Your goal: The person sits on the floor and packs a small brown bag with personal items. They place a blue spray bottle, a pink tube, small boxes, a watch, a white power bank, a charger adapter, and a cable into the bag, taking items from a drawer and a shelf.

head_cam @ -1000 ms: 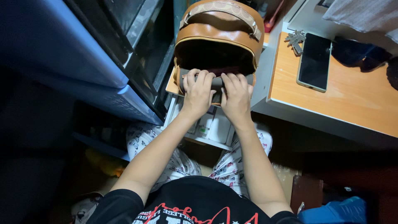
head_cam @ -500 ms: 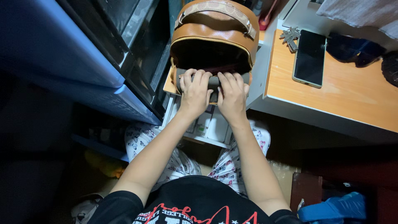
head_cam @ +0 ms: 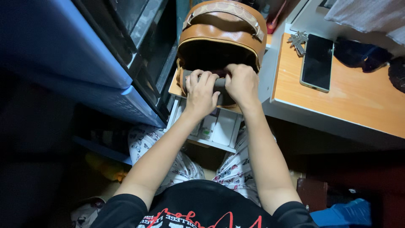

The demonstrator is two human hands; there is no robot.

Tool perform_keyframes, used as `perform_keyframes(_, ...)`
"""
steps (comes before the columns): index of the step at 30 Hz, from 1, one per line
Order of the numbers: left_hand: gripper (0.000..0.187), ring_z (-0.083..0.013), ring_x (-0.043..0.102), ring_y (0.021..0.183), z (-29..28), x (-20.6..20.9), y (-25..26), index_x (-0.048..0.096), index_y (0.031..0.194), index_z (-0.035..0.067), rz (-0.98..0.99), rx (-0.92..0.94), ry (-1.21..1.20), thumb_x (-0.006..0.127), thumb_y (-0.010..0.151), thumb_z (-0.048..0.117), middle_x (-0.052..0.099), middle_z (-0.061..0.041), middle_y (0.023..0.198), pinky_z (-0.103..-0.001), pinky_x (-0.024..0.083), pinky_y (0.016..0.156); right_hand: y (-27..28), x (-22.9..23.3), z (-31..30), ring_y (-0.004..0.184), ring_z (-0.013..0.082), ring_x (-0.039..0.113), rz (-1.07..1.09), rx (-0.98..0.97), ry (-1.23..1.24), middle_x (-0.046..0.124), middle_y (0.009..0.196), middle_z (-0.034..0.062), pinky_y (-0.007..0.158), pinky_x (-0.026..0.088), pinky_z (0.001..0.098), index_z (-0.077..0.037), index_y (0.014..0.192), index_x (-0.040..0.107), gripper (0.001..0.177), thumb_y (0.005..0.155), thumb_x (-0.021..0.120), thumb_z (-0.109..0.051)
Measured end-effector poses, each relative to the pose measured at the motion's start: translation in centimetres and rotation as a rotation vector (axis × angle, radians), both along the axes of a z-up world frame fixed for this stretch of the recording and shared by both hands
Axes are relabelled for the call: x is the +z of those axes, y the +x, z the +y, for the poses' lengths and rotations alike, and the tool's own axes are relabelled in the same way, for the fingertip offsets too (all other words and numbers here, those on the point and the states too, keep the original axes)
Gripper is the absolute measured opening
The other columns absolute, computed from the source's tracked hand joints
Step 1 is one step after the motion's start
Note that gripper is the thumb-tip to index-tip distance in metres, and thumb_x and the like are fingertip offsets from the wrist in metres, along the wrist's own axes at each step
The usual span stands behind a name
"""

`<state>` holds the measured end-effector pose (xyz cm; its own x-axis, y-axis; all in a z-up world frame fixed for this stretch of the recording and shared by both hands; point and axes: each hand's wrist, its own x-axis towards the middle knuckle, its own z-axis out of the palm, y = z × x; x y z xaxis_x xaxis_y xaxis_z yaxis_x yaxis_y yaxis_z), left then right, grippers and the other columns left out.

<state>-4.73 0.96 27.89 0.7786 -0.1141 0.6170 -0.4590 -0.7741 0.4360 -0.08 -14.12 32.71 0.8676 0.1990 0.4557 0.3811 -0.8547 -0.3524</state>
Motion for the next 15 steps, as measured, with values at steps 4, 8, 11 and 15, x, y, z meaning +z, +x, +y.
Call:
perform_keyframes(4,0.058,-0.0376,0.046,0.128,-0.1,-0.4,0.4,0.061,0.124,0.006,-0.017,0.010,0.008,0.080,0.069,0.014,0.057,-0.011,0.125,-0.056,0.033,0.111,3.5,-2.7,1.1,0.084,0.0422,0.071,0.012,0.080,0.093,0.071,0.088,0.0240,0.082,0.058,0.0478,-0.003,0.096,0.078,0.020,0.083,0.066,-0.011)
perform_keyframes(8,0.058,-0.0334,0.048,0.123,0.3,-0.6,0.7,0.061,0.119,0.005,-0.024,0.014,0.019,0.082,0.068,0.021,0.059,-0.008,0.119,-0.069,0.017,0.115,8.0,-6.3,1.5,0.091,0.0447,0.070,0.296,-0.020,-0.081,0.070,0.093,0.0282,0.088,0.055,0.0495,0.001,0.096,0.077,0.024,0.085,0.066,-0.017)
perform_keyframes(11,0.055,-0.0345,0.048,0.124,0.5,-0.6,0.8,0.060,0.119,0.007,0.002,-0.007,0.003,0.082,0.070,0.021,0.057,-0.009,0.119,-0.068,0.015,0.118,11.3,-8.4,1.1,0.099,0.0440,0.068,0.484,-0.005,-0.149,0.069,0.104,0.0287,0.091,0.054,0.0479,-0.002,0.107,0.075,0.033,0.078,0.064,-0.013)
perform_keyframes(15,0.056,-0.0347,0.048,0.123,0.6,-0.6,0.9,0.060,0.121,0.007,-0.031,-0.012,-0.019,0.082,0.071,0.021,0.057,-0.009,0.120,-0.065,0.017,0.118,14.8,-10.7,1.2,0.117,0.0402,0.063,0.527,0.150,-0.281,0.064,0.127,0.0294,0.102,0.050,0.0437,-0.004,0.123,0.071,0.048,0.076,0.062,-0.010)
